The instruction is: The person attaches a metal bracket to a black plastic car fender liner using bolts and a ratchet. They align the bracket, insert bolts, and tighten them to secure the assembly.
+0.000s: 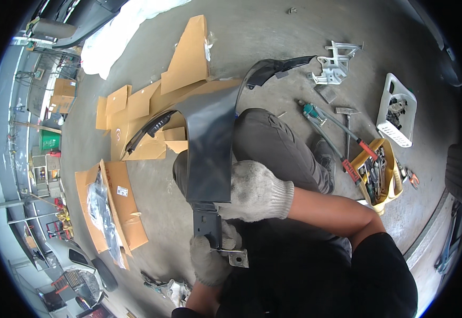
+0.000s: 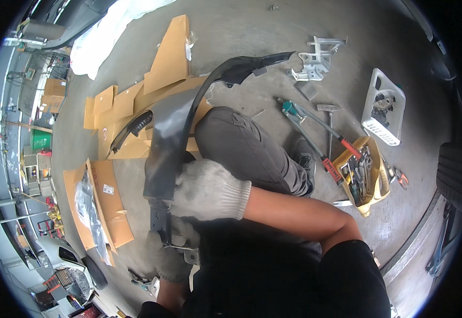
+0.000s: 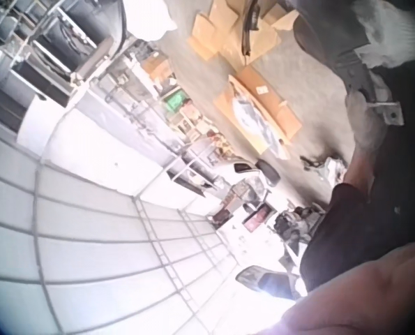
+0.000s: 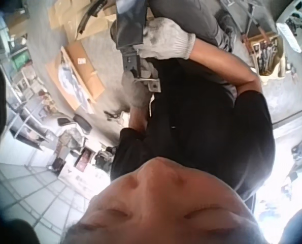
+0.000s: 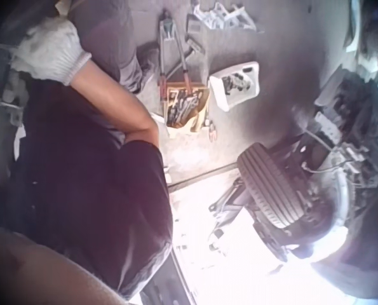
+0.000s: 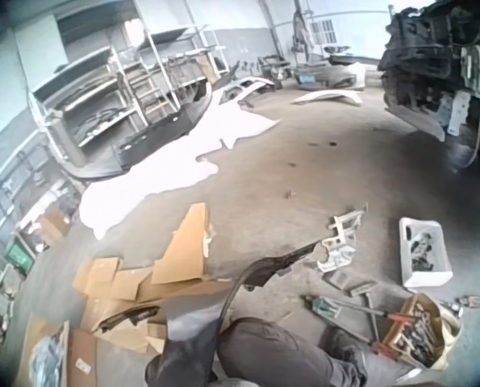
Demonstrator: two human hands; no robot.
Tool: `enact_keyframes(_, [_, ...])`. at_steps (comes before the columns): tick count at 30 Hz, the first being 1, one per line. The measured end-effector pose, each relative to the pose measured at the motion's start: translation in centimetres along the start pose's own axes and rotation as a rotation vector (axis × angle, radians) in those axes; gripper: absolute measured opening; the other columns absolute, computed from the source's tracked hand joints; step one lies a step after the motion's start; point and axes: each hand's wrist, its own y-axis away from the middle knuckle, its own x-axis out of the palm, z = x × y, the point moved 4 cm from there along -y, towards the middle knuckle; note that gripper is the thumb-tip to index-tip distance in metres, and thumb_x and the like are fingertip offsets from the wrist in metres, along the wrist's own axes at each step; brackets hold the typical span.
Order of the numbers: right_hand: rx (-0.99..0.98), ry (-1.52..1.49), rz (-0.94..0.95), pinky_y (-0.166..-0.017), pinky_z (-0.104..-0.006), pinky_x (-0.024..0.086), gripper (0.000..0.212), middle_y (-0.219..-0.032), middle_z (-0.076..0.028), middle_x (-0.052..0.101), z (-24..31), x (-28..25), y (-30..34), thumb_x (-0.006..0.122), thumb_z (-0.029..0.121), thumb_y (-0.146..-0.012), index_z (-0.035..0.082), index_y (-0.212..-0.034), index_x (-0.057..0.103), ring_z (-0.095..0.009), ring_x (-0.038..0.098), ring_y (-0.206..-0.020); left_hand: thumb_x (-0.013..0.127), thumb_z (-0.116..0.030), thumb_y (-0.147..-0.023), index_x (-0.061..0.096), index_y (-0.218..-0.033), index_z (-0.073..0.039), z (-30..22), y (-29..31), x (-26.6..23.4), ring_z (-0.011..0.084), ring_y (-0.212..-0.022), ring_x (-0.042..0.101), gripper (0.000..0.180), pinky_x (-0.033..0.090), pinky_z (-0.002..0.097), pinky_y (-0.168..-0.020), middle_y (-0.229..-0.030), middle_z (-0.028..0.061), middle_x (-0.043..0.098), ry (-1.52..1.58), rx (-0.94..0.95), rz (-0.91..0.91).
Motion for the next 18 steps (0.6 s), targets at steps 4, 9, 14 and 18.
enact_keyframes(4, [0.016, -0.060, -0.066, -0.062, -0.0400, 0.054, 0.021, -0.089, -0.005, 0.066, 0.1, -0.7, -0.5, 0.074, 0.032, -0.078, 0.018, -0.093, 0.073, -0.026, 0.066, -0.076, 0.074, -0.064, -0.080, 0.061, -0.094, -0.001, 0.1, 0.0, -0.1, 0.0146, -0.053, 0.052, 0.066, 0.042, 0.0285, -0.047, -0.070, 0.0060, 0.058, 0.051, -0.025, 0.031])
enact_keyframes(9, [0.049, -0.013, -0.063, -0.064, -0.0398, 0.055, 0.027, -0.097, -0.005, 0.067, 0.2, -0.2, -0.2, 0.075, 0.035, -0.078, 0.018, -0.099, 0.073, -0.027, 0.066, -0.077, 0.078, -0.061, -0.078, 0.063, -0.094, -0.002, 0.6, -0.1, -0.2, 0.0133, -0.057, 0.054, 0.064, 0.043, 0.0275, -0.049, -0.074, 0.0056, 0.061, 0.110, -0.038, 0.038])
enact_keyframes(14, [0.062, 0.014, 0.036, -0.080, -0.0397, 0.057, 0.034, -0.106, -0.005, 0.069, 0.3, 0.0, 0.2, 0.076, 0.024, -0.075, 0.015, -0.108, 0.072, -0.026, 0.069, -0.093, 0.076, -0.066, -0.079, 0.062, -0.104, 0.000, 1.2, 0.0, -1.4, 0.0130, -0.070, 0.063, 0.071, 0.052, 0.0274, -0.058, -0.082, 0.0063, 0.063, 0.002, 0.012, 0.121])
enact_keyframes(18, [0.086, 0.015, 0.108, -0.086, -0.0408, 0.057, 0.039, -0.111, -0.006, 0.069, 0.2, 0.0, 0.3, 0.076, 0.023, -0.074, 0.015, -0.112, 0.072, -0.027, 0.069, -0.099, 0.071, -0.066, -0.083, 0.061, -0.108, 0.001, 1.7, 0.0, -1.7, 0.0157, -0.076, 0.068, 0.072, 0.058, 0.0301, -0.066, -0.089, 0.0087, 0.065, -0.015, -0.021, 0.136])
